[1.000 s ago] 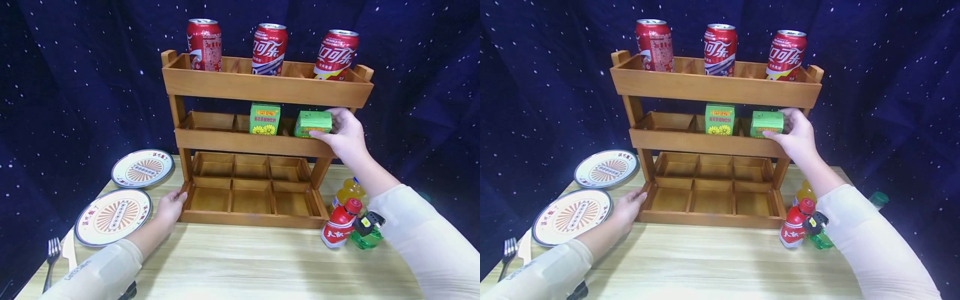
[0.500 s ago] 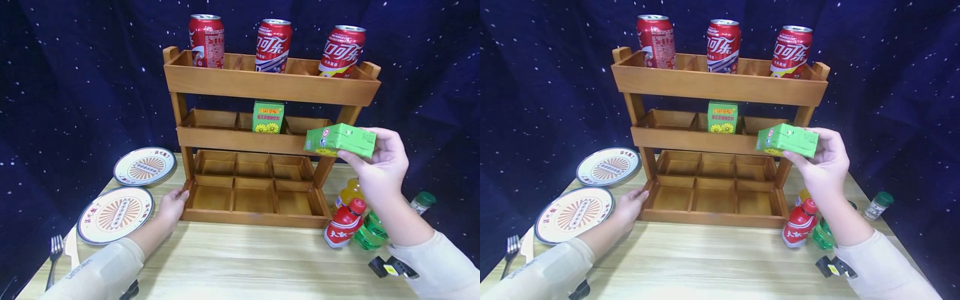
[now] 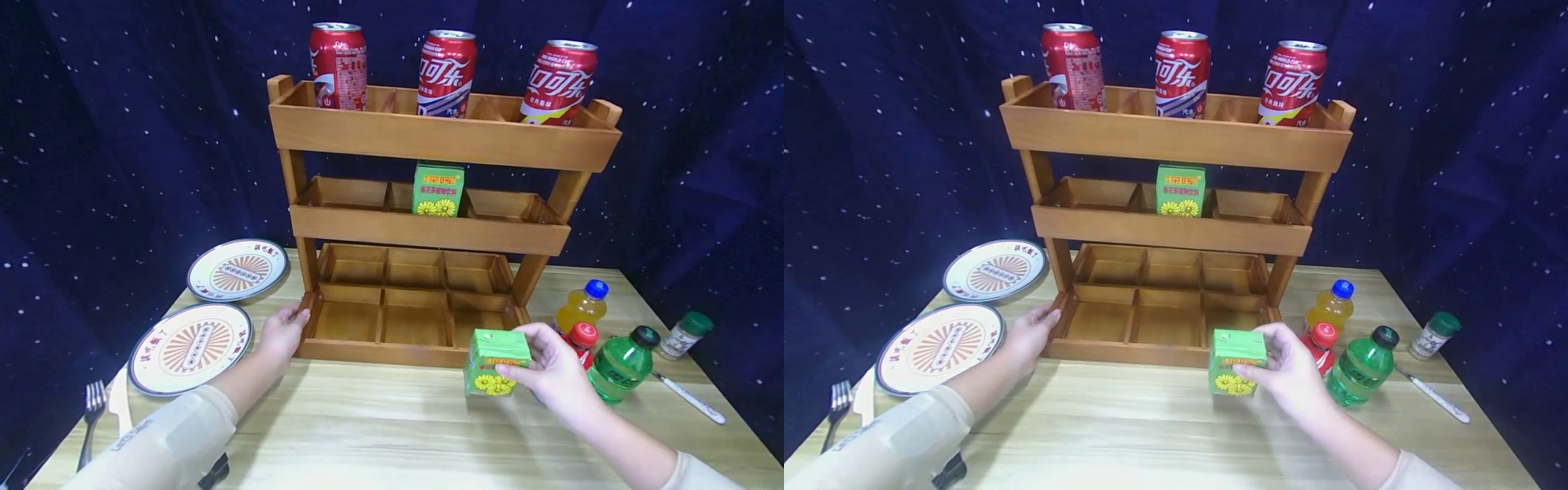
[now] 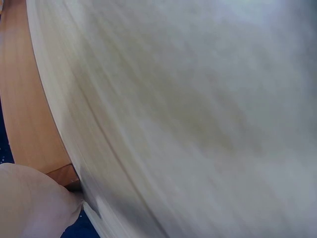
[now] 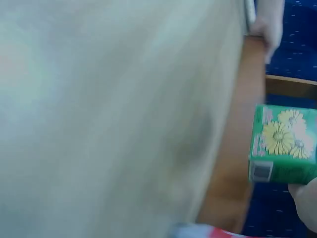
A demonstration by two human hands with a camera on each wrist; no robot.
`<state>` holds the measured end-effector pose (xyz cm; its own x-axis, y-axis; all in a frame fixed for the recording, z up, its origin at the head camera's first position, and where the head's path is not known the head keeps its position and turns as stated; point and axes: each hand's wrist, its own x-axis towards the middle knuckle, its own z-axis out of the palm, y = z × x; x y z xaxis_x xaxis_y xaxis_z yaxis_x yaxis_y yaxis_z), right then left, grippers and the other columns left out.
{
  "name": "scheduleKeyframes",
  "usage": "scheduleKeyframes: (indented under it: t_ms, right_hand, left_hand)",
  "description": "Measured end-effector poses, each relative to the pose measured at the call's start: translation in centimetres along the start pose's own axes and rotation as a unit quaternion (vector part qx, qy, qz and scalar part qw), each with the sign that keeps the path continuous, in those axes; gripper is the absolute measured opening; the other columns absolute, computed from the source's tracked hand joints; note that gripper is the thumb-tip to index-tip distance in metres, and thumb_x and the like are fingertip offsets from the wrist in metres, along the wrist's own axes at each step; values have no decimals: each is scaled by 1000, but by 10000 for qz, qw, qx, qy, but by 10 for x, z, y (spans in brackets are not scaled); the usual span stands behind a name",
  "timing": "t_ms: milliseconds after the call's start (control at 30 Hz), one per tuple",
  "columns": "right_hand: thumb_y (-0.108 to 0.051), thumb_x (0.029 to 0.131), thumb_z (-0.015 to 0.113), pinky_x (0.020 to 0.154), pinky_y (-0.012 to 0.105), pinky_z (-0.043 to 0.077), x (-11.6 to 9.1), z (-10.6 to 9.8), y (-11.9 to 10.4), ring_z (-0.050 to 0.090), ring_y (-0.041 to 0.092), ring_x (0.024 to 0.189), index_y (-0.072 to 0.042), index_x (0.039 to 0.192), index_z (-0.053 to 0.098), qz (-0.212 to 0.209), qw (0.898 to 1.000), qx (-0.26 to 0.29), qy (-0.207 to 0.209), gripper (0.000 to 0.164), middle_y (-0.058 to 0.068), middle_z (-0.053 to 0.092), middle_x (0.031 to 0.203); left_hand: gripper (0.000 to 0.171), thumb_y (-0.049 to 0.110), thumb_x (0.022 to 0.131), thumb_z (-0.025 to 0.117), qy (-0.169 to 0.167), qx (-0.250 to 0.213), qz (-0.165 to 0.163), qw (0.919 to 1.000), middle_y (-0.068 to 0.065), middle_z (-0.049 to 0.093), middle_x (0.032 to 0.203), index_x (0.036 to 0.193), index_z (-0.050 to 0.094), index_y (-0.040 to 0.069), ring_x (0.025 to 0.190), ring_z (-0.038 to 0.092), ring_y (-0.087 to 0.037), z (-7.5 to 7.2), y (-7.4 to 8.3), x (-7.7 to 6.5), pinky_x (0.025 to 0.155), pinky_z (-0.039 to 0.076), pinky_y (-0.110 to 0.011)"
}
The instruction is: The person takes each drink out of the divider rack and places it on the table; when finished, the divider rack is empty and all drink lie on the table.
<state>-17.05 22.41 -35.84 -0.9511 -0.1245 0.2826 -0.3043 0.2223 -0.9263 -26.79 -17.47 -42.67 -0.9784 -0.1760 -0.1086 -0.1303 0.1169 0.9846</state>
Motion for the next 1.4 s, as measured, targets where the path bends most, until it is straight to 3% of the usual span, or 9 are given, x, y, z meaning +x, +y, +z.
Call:
scheduleKeyframes:
  t_ms: [200,567,700,867,1000,1133,1333,1400]
  right_hand:
    - [0,66,76,81,20,48,-5,4,27,57,15,91,1,107,47,531,9979,-329,182,50,16,58,102]
    - [2,70,73,81,18,47,-9,13,37,56,14,95,0,110,45,697,9950,-452,550,49,15,56,108]
    - [-1,73,71,85,22,46,-11,16,36,53,19,102,1,113,44,711,9909,-936,657,48,15,55,110]
    - [-3,75,71,87,36,46,-10,15,30,54,26,102,3,114,45,620,9786,-1828,709,47,16,58,107]
    - [-9,75,72,83,43,48,-9,12,22,55,29,98,3,120,45,518,9605,-2670,587,54,19,58,108]
    - [-22,74,74,83,48,45,-8,6,6,53,33,101,4,126,42,84,9429,-3306,399,66,21,54,116]
    - [-42,77,67,92,50,38,12,-1,-44,43,33,116,-4,133,38,-845,9335,-3485,-19,73,16,45,130]
    - [-41,78,66,95,45,37,27,-2,-66,41,28,119,-7,133,38,-1049,9364,-3343,-183,70,12,44,132]
  left_hand:
    - [48,15,94,45,8,-101,-13,9999,-23,33,136,134,31,-7,124,33,-31,-1,0,0,104,27,-38]
    - [48,15,94,45,10,-40,-46,10000,-23,31,138,134,30,-8,126,29,-31,-2,-2,-1,105,24,-38]
    - [47,14,94,45,2,-62,-42,10000,-23,32,137,134,31,-8,126,30,-31,-2,-1,-1,104,25,-38]
    - [48,14,94,45,-7,-155,-56,9999,-23,33,137,134,30,-7,125,32,-31,-1,0,0,104,27,-38]
    - [49,15,94,45,23,-114,-47,9999,-23,32,137,134,30,-7,125,32,-31,-1,2,-1,104,26,-38]
    - [48,14,94,45,16,-107,-39,9999,-23,31,137,134,30,-7,126,31,-31,-1,2,-1,104,26,-37]
    - [48,15,94,45,5,12,8,10000,-23,32,137,134,30,-8,126,30,-31,-1,1,0,104,25,-38]
    - [48,16,94,45,6,75,30,10000,-23,33,136,134,30,-8,125,31,-32,-1,-1,-1,104,25,-39]
